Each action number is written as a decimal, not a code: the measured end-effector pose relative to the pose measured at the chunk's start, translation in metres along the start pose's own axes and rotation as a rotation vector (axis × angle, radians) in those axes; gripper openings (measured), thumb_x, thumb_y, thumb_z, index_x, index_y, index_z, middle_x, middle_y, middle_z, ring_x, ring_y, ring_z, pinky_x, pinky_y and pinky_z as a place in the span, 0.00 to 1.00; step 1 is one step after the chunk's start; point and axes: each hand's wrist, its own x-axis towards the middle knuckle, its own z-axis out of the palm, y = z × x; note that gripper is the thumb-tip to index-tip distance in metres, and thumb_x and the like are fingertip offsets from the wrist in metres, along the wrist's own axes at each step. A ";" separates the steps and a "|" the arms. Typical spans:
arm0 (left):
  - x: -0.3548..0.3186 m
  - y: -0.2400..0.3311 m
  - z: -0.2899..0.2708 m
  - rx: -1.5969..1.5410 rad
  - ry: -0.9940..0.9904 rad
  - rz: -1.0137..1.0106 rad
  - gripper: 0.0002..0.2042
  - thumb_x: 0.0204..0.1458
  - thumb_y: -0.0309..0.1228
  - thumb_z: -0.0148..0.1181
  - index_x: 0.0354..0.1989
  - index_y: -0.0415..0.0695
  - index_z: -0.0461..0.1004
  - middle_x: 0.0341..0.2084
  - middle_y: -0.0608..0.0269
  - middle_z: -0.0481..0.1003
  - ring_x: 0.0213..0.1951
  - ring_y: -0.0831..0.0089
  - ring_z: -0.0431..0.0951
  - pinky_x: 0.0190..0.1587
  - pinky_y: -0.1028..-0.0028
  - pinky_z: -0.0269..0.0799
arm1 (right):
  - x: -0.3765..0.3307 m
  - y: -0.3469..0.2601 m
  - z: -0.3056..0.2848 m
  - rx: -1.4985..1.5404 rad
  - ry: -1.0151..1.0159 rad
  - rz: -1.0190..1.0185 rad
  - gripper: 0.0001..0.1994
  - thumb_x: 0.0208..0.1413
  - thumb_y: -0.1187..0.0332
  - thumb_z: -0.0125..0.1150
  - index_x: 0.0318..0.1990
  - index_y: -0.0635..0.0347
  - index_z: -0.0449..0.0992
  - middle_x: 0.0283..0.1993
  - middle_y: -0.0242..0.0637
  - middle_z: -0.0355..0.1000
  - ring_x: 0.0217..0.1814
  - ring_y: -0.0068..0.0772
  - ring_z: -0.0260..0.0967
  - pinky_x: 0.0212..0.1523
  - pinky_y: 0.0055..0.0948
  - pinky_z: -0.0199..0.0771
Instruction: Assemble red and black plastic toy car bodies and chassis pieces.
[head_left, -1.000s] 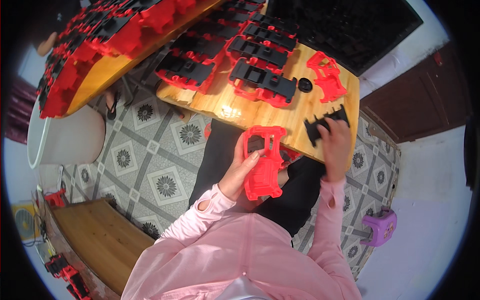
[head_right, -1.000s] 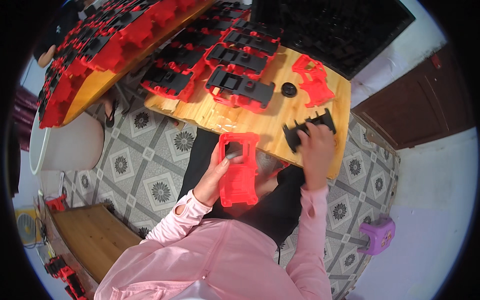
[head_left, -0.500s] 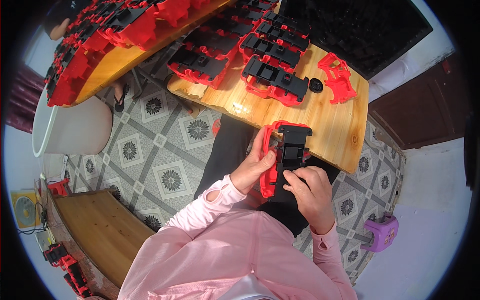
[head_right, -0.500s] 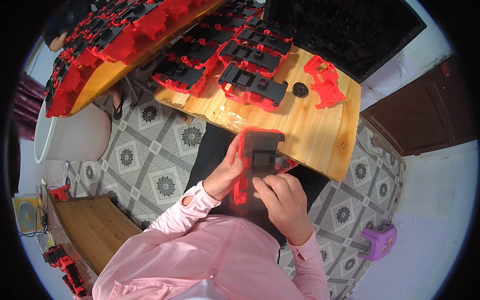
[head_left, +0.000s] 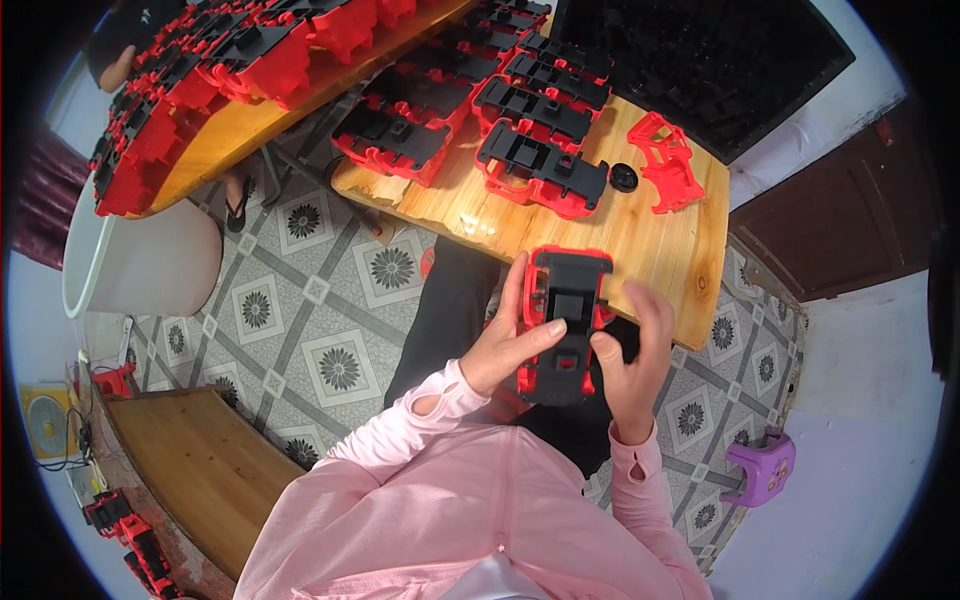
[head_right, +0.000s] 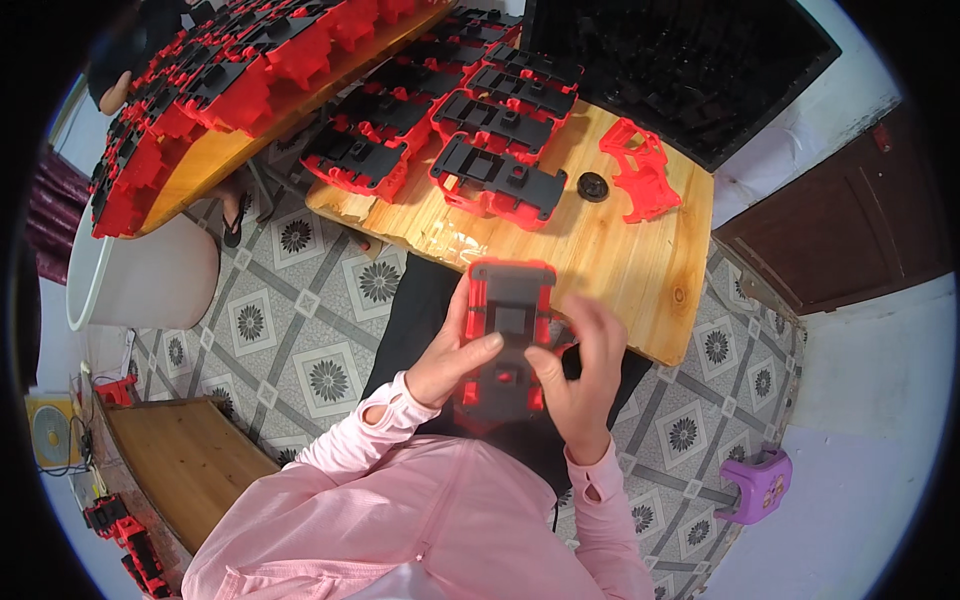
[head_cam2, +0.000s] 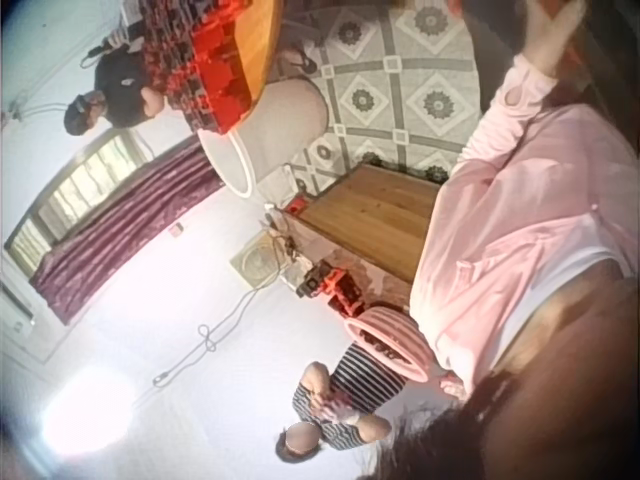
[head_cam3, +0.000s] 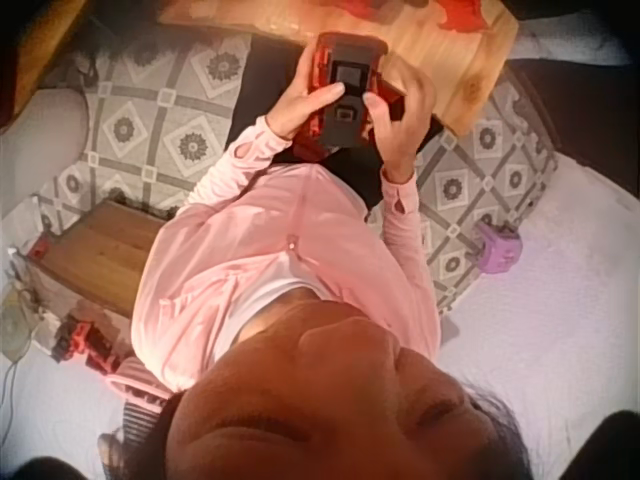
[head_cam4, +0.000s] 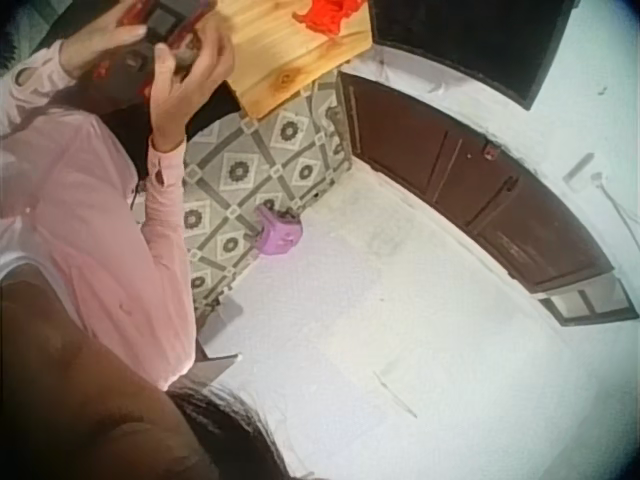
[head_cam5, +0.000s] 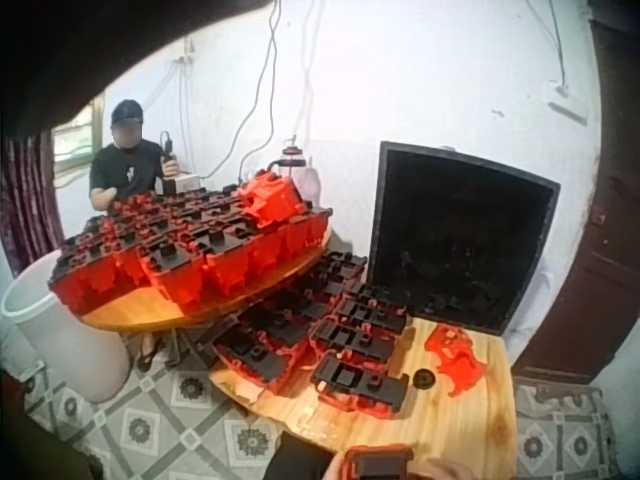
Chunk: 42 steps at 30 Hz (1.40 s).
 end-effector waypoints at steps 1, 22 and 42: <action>-0.002 0.000 0.002 0.033 -0.025 0.037 0.50 0.56 0.33 0.62 0.72 0.44 0.24 0.69 0.51 0.46 0.68 0.66 0.52 0.67 0.68 0.51 | 0.005 0.005 0.008 0.252 0.072 0.212 0.24 0.53 0.61 0.66 0.54 0.64 0.72 0.49 0.39 0.70 0.50 0.38 0.68 0.50 0.36 0.68; -0.009 0.011 -0.001 -0.055 0.435 0.321 0.25 0.62 0.38 0.54 0.64 0.46 0.55 0.50 0.59 0.70 0.48 0.72 0.74 0.48 0.73 0.73 | -0.020 -0.008 0.038 0.833 -0.445 0.500 0.40 0.52 0.75 0.59 0.71 0.71 0.45 0.72 0.52 0.50 0.76 0.39 0.46 0.71 0.33 0.45; 0.046 0.025 -0.056 -0.095 0.611 0.247 0.31 0.61 0.47 0.53 0.67 0.50 0.50 0.58 0.58 0.63 0.51 0.67 0.71 0.43 0.67 0.76 | 0.111 0.100 0.081 0.464 -0.292 0.358 0.38 0.44 0.71 0.74 0.65 0.58 0.63 0.67 0.42 0.55 0.62 0.36 0.62 0.51 0.31 0.76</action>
